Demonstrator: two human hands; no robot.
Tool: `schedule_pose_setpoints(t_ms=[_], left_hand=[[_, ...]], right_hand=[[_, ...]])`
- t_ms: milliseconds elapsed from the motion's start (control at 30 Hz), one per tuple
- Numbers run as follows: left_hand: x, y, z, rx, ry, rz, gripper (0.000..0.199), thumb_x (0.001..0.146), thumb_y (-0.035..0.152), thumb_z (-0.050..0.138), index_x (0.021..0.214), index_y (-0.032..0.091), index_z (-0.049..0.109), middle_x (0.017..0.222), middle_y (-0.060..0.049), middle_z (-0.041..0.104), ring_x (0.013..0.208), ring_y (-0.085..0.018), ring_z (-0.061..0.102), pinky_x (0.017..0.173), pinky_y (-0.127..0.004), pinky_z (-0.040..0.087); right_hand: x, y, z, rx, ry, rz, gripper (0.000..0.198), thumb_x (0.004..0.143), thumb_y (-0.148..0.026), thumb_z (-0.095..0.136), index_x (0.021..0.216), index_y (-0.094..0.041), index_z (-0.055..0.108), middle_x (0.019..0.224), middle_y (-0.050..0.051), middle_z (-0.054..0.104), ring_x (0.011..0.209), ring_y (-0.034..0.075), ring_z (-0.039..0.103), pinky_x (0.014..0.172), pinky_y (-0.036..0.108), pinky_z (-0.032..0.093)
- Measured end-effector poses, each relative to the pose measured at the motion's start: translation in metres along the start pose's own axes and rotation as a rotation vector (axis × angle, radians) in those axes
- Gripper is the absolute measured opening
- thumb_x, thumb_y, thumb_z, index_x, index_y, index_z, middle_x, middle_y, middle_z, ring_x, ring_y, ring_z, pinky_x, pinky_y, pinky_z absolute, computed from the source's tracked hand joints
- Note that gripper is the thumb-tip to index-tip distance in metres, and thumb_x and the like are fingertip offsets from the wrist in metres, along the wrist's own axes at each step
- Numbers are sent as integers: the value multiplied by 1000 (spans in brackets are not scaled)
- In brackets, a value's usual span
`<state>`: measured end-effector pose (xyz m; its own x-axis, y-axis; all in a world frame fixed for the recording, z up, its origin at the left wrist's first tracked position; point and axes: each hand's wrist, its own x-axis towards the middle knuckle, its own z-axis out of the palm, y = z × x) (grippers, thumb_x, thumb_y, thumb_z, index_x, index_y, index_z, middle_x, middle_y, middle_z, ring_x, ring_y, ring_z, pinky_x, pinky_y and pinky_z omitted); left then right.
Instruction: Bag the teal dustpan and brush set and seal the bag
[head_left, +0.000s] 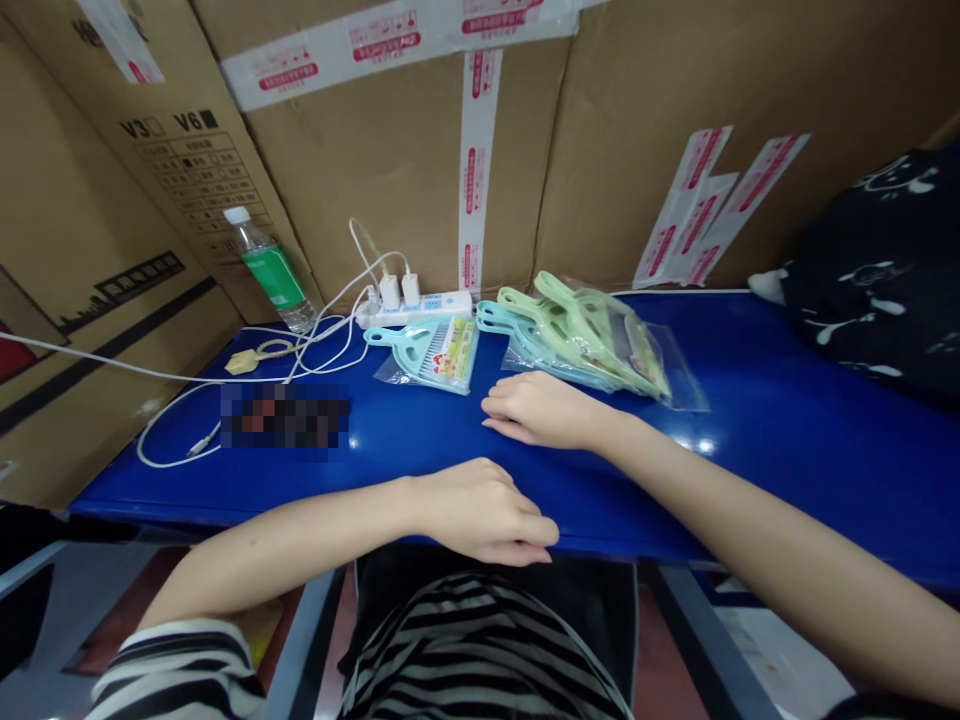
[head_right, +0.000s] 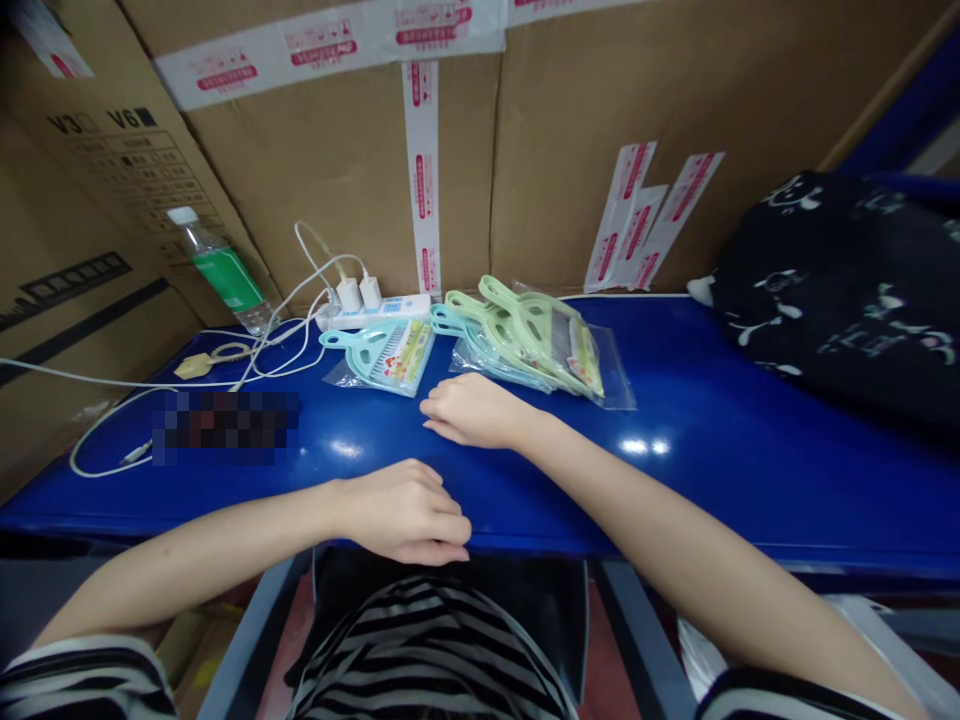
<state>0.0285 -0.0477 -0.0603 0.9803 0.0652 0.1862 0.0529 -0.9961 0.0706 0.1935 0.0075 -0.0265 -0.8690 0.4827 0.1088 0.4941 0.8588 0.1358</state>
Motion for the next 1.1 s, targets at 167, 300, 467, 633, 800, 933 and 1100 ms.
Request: schedule_pose_setpoints(t_ms=[167, 300, 467, 633, 800, 933, 1100], left_hand=[[0, 0, 1, -3, -2, 1, 23, 96, 30, 57, 75, 20, 54, 62, 4, 61, 56, -11, 53, 53, -26, 34], [1, 0, 0, 1, -13, -2, 23, 96, 31, 56, 76, 20, 54, 62, 4, 61, 57, -11, 54, 54, -25, 34], [1, 0, -2, 2, -17, -7, 25, 96, 30, 57, 73, 20, 53, 62, 4, 61, 56, -11, 54, 54, -26, 34], [1, 0, -2, -1, -18, -8, 25, 96, 30, 57, 73, 20, 53, 62, 4, 61, 56, -10, 54, 54, -27, 34], [1, 0, -1, -4, -26, -13, 24, 97, 30, 55, 75, 20, 55, 62, 4, 60, 57, -11, 55, 53, -27, 35], [0, 0, -1, 2, -29, -12, 24, 96, 30, 57, 75, 20, 54, 63, 4, 61, 57, -11, 55, 53, -26, 34], [0, 0, -1, -4, -22, -14, 25, 96, 30, 56, 74, 20, 54, 63, 4, 61, 57, -11, 55, 54, -26, 35]], right_hand=[[-1, 2, 2, 8, -3, 5, 21, 93, -20, 54, 75, -17, 64, 70, 5, 64, 68, 19, 58, 61, 29, 32], [-1, 2, 3, 21, 16, 4, 22, 94, -20, 53, 75, -17, 63, 70, 5, 64, 68, 19, 57, 60, 29, 31], [0, 0, -1, 8, -15, 16, 22, 94, -20, 53, 76, -17, 64, 71, 6, 65, 69, 19, 58, 61, 29, 32], [1, -2, -5, -14, -68, 33, 21, 95, -20, 53, 78, -15, 66, 73, 7, 66, 70, 19, 59, 61, 29, 32], [0, 0, 1, 14, -3, 13, 21, 94, -21, 54, 76, -17, 64, 71, 6, 65, 69, 19, 58, 61, 29, 32], [-1, 2, 3, 26, 19, 3, 21, 94, -20, 53, 75, -18, 63, 70, 5, 64, 69, 19, 57, 61, 29, 32], [-1, 5, 1, 8, -13, 33, 21, 94, -20, 52, 76, -18, 63, 72, 6, 64, 70, 19, 57, 62, 29, 32]])
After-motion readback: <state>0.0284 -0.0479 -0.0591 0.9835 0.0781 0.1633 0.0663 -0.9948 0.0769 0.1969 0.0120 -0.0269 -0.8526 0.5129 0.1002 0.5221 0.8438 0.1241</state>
